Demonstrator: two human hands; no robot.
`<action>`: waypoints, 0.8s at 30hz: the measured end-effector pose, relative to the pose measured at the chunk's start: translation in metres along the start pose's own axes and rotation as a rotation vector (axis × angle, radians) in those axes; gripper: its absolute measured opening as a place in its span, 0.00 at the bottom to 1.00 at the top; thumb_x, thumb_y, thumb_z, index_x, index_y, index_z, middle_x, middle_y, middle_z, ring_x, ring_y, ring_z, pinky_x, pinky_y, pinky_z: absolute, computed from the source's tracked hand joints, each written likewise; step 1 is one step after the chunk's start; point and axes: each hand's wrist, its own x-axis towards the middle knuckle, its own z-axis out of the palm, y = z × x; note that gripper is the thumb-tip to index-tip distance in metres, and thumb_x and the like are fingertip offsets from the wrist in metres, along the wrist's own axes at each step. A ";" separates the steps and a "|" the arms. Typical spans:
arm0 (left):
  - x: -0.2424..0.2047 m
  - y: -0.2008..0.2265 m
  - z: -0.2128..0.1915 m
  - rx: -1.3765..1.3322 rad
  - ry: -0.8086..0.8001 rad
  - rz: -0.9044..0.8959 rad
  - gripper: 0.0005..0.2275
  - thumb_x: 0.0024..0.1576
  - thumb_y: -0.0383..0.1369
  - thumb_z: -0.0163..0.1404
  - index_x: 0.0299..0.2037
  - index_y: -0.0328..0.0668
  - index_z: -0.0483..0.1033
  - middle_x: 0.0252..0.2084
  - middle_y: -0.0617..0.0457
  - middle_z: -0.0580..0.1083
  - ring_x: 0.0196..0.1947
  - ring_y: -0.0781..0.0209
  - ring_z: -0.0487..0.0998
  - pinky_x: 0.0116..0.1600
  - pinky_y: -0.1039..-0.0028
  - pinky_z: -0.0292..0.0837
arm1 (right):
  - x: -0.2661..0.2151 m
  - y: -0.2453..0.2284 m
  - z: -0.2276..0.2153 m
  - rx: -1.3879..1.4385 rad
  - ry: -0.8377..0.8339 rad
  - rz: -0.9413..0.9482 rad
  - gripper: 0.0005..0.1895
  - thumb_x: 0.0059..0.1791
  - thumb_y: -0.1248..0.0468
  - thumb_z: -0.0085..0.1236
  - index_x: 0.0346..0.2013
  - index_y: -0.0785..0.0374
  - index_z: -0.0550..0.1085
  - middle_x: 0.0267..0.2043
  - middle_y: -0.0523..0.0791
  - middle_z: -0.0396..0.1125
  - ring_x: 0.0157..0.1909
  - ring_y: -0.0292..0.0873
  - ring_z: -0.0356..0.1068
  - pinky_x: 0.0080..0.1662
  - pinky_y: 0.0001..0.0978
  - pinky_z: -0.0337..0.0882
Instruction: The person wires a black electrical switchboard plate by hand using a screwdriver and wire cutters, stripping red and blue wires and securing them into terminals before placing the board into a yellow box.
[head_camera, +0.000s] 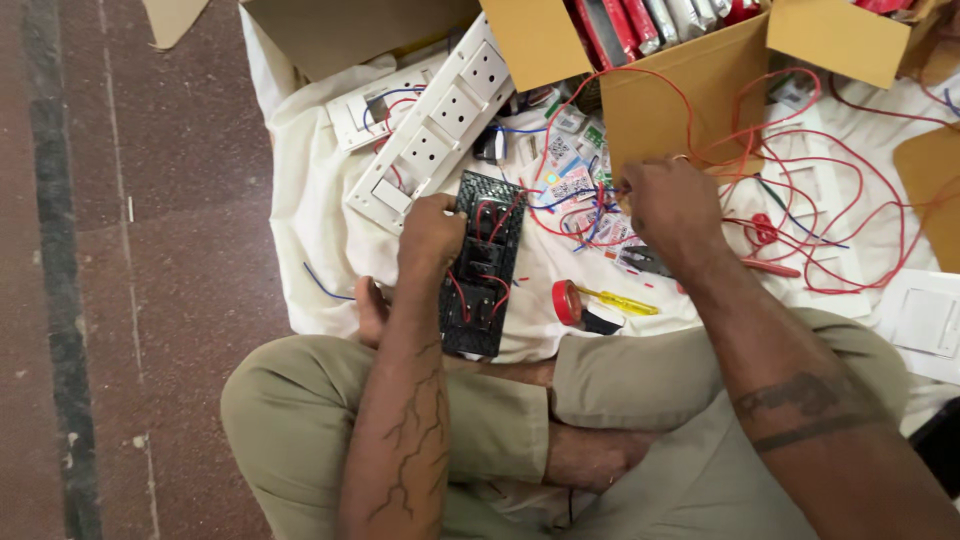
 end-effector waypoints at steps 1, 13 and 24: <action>-0.001 0.001 0.001 0.003 -0.021 -0.043 0.11 0.50 0.34 0.59 0.41 0.41 0.83 0.38 0.37 0.78 0.40 0.41 0.79 0.46 0.58 0.72 | 0.000 0.002 0.001 0.004 0.002 -0.004 0.07 0.47 0.67 0.55 0.34 0.58 0.80 0.36 0.50 0.74 0.41 0.56 0.73 0.41 0.51 0.72; 0.011 -0.013 0.033 -0.535 -0.242 -0.263 0.08 0.57 0.30 0.54 0.33 0.29 0.79 0.19 0.48 0.68 0.16 0.58 0.63 0.22 0.64 0.53 | -0.036 0.034 -0.080 -0.068 0.274 0.171 0.06 0.57 0.71 0.55 0.44 0.62 0.79 0.40 0.53 0.71 0.46 0.55 0.71 0.52 0.49 0.71; 0.012 0.003 0.045 -0.376 -0.062 -0.036 0.07 0.53 0.28 0.58 0.36 0.30 0.81 0.27 0.48 0.79 0.26 0.61 0.79 0.34 0.69 0.73 | -0.048 0.061 -0.092 1.168 -0.036 0.524 0.04 0.58 0.71 0.53 0.46 0.69 0.72 0.35 0.43 0.67 0.33 0.36 0.67 0.38 0.32 0.74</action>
